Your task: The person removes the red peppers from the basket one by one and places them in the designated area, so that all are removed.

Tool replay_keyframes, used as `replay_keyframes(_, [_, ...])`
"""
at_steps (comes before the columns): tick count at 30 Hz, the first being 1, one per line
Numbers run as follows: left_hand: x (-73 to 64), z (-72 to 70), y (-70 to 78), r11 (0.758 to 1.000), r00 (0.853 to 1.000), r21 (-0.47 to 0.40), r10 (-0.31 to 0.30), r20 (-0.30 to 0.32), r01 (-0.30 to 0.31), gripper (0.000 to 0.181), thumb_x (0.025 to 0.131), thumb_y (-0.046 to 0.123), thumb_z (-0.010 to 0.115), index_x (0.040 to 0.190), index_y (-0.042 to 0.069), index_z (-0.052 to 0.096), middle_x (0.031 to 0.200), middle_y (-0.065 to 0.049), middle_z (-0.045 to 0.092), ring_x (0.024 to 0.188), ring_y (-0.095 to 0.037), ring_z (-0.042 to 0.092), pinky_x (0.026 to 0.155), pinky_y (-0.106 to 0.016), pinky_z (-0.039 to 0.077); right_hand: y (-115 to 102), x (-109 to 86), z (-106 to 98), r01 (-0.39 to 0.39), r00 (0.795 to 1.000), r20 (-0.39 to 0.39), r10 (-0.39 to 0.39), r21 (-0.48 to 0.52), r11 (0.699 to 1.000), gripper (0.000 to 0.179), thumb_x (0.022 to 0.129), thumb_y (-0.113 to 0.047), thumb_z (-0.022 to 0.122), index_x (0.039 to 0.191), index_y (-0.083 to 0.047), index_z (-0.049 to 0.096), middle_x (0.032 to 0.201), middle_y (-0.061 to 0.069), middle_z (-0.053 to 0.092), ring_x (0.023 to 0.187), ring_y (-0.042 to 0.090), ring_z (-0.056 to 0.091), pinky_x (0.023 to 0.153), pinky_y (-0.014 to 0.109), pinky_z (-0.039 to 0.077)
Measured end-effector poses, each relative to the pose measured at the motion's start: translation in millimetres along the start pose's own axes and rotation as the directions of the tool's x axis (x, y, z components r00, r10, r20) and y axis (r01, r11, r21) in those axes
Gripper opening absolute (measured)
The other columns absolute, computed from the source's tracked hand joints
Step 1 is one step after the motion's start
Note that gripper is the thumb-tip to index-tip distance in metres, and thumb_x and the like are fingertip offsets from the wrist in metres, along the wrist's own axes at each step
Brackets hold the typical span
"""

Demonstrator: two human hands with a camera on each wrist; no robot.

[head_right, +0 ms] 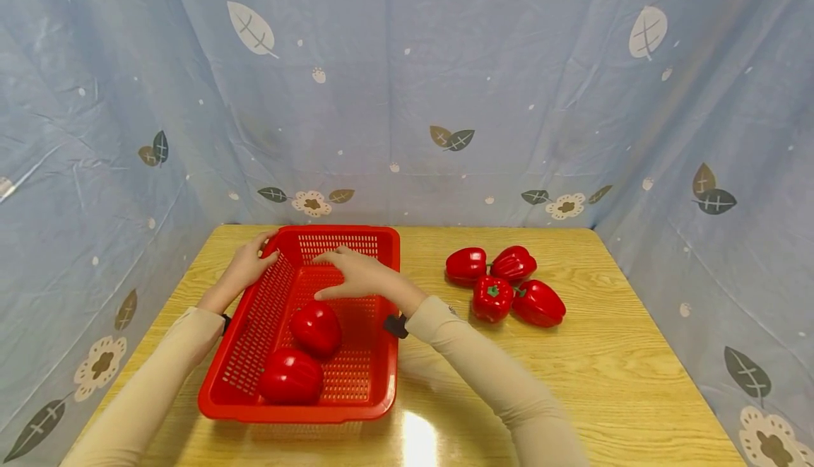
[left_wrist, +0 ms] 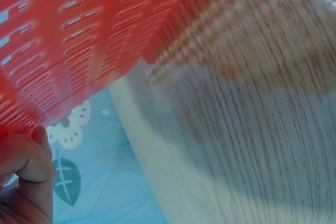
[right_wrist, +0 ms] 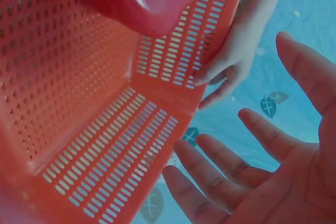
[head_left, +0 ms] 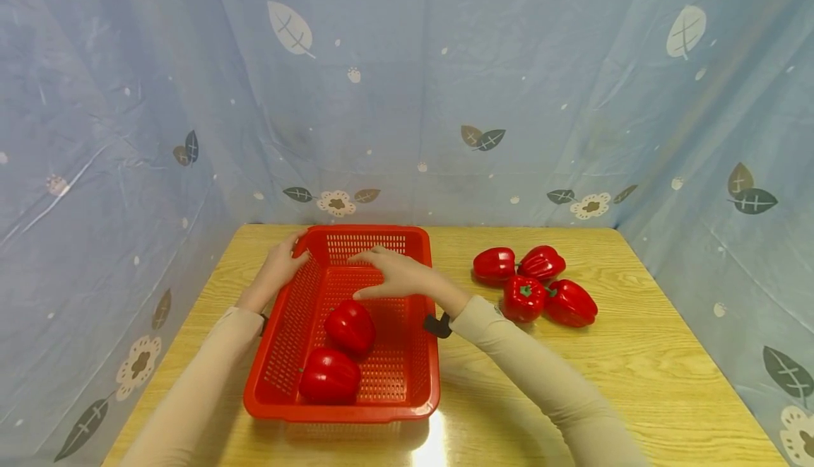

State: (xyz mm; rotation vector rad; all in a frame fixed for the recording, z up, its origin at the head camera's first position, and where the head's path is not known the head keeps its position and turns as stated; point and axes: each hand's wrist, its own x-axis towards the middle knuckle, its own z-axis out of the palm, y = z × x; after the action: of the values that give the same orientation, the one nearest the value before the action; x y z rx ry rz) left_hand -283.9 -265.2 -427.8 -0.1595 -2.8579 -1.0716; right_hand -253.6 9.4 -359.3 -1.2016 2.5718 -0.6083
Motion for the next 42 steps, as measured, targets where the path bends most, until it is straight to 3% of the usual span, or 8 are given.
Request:
replay_keyframes(8, [0.8, 2.9, 0.5, 1.000, 1.000, -0.010, 0.008, -0.014, -0.008, 0.055, 0.093, 0.010, 0.051, 0.142, -0.001, 0.031, 0.125, -0.031, 0.050, 0.100, -0.039, 0.057, 0.083, -0.049, 0.048, -2.2, 11.9, 13.0, -0.014, 0.998, 0.055, 0.011, 0.041, 0.999, 0.065, 0.082, -0.044, 0.066, 0.138, -0.021, 0.043, 0.140, 0.001, 0.044, 0.130, 0.021, 0.038, 0.104, 0.041, 0.035])
replay_keyframes(18, [0.4, 3.1, -1.6, 1.000, 1.000, -0.016, 0.022, -0.013, -0.022, 0.054, 0.092, 0.010, 0.052, 0.142, -0.001, 0.032, 0.126, -0.031, 0.050, 0.101, -0.040, 0.056, 0.083, -0.050, 0.047, -5.7, 21.8, 27.7, -0.048, 0.992, 0.118, 0.047, 0.002, 0.999, 0.067, 0.083, -0.045, 0.065, 0.140, -0.021, 0.041, 0.142, 0.002, 0.043, 0.134, 0.022, 0.034, 0.105, 0.041, 0.034])
replay_keyframes(29, [1.2, 0.4, -3.9, 0.998, 0.999, -0.030, 0.050, -0.006, -0.050, 0.055, 0.092, 0.014, 0.053, 0.141, -0.001, 0.033, 0.122, -0.031, 0.052, 0.098, -0.040, 0.058, 0.076, -0.047, 0.050, -3.8, 30.4, 40.7, -0.064, 0.968, 0.242, 0.070, -0.032, 0.997, 0.071, 0.083, -0.044, 0.065, 0.142, -0.017, 0.037, 0.144, 0.003, 0.040, 0.136, 0.022, 0.030, 0.109, 0.040, 0.028])
replay_keyframes(36, [0.9, 0.0, -4.9, 0.999, 0.999, -0.021, 0.046, -0.016, -0.046, 0.055, 0.092, 0.014, 0.053, 0.141, 0.001, 0.034, 0.122, -0.030, 0.053, 0.096, -0.039, 0.058, 0.075, -0.046, 0.050, 2.7, 36.6, 49.2, -0.034, 0.965, 0.259, 0.034, -0.005, 0.999, 0.071, 0.082, -0.047, 0.064, 0.140, -0.015, 0.040, 0.141, 0.002, 0.044, 0.130, 0.018, 0.040, 0.106, 0.033, 0.032])
replay_keyframes(42, [0.6, 0.9, -4.9, 0.999, 0.999, -0.012, 0.041, -0.025, -0.041, 0.054, 0.092, 0.012, 0.054, 0.141, 0.001, 0.035, 0.120, -0.030, 0.055, 0.096, -0.038, 0.059, 0.076, -0.046, 0.050, 2.9, 35.0, 51.9, -0.072, 0.951, 0.305, 0.058, 0.035, 0.997, 0.070, 0.081, -0.053, 0.062, 0.138, -0.016, 0.043, 0.136, 0.001, 0.049, 0.124, 0.016, 0.045, 0.102, 0.033, 0.038])
